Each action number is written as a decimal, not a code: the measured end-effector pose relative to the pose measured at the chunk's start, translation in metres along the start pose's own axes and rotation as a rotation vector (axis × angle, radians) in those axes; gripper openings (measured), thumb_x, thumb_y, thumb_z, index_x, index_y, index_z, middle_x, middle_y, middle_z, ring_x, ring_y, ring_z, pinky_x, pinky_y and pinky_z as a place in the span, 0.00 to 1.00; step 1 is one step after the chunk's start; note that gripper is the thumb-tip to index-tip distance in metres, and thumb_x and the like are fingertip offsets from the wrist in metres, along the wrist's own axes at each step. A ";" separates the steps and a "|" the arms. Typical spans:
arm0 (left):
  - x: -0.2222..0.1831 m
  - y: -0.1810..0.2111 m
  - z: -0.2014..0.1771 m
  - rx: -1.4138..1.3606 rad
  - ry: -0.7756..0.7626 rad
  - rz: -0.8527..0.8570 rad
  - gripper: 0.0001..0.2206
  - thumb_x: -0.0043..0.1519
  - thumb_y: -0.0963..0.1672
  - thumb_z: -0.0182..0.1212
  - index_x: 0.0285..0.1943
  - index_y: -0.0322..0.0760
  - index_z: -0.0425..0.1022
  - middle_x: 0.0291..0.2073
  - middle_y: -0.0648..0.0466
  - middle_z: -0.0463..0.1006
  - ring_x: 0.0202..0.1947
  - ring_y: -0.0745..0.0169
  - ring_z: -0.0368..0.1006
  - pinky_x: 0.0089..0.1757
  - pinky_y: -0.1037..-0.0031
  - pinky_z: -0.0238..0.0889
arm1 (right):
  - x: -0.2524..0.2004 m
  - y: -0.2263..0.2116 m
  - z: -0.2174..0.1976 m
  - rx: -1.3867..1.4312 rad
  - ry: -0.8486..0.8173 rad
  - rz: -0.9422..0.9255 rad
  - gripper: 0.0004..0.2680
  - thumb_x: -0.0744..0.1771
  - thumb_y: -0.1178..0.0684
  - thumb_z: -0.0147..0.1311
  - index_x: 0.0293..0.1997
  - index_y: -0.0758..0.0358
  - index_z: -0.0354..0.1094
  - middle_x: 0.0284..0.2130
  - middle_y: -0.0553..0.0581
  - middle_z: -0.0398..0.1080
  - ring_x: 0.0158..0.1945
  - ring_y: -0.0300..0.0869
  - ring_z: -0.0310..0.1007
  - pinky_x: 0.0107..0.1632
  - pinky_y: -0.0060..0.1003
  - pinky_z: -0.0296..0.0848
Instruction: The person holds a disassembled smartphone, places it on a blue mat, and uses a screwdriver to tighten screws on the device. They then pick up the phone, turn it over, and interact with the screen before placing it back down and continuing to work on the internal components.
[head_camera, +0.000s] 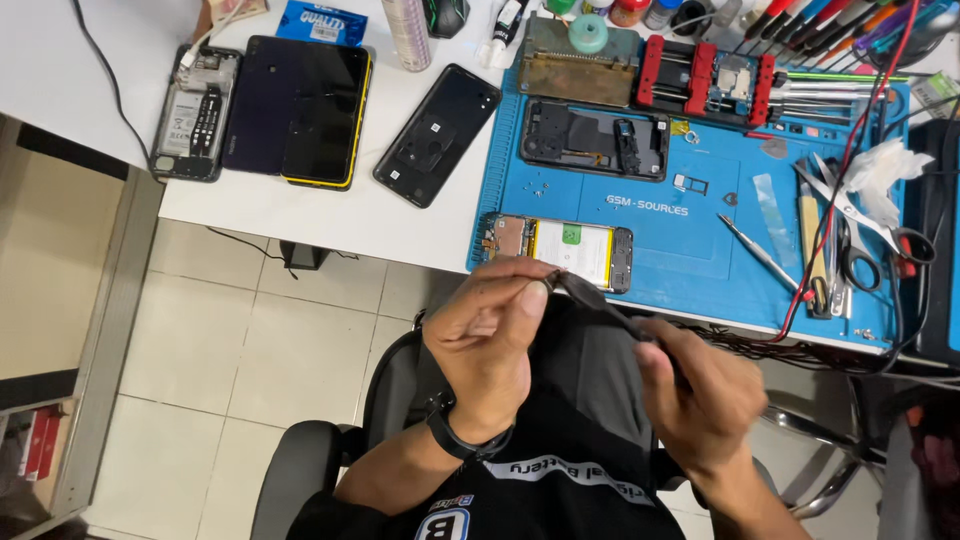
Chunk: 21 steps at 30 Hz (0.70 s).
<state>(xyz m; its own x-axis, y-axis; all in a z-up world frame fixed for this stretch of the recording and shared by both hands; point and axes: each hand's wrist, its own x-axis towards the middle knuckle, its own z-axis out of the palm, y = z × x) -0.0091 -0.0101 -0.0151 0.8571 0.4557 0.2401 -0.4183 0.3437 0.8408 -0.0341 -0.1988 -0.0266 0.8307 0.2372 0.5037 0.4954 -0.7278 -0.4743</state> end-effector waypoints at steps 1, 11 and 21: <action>0.002 -0.003 -0.001 -0.013 0.009 0.014 0.03 0.68 0.41 0.70 0.44 0.34 0.84 0.44 0.44 0.86 0.47 0.50 0.85 0.51 0.64 0.84 | 0.002 -0.004 -0.005 -0.021 0.112 -0.038 0.14 0.73 0.49 0.50 0.45 0.72 0.80 0.28 0.58 0.77 0.23 0.43 0.69 0.31 0.38 0.63; 0.011 -0.003 -0.012 0.015 0.014 0.060 0.02 0.70 0.39 0.68 0.46 0.32 0.84 0.45 0.45 0.85 0.46 0.51 0.85 0.50 0.68 0.84 | -0.004 -0.014 -0.004 -0.098 0.207 0.018 0.20 0.73 0.44 0.49 0.43 0.76 0.83 0.21 0.61 0.69 0.21 0.45 0.59 0.29 0.43 0.56; 0.013 0.004 -0.012 0.015 -0.019 0.054 0.03 0.71 0.37 0.65 0.45 0.31 0.83 0.46 0.43 0.85 0.49 0.50 0.83 0.52 0.67 0.84 | 0.015 -0.006 0.012 0.022 0.149 -0.133 0.17 0.71 0.43 0.53 0.43 0.71 0.81 0.21 0.57 0.71 0.18 0.39 0.57 0.25 0.37 0.54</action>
<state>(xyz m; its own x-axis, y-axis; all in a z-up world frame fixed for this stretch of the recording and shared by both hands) -0.0035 0.0073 -0.0143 0.8389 0.4579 0.2944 -0.4599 0.3067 0.8333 -0.0217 -0.1832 -0.0250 0.7113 0.2316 0.6636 0.6053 -0.6818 -0.4108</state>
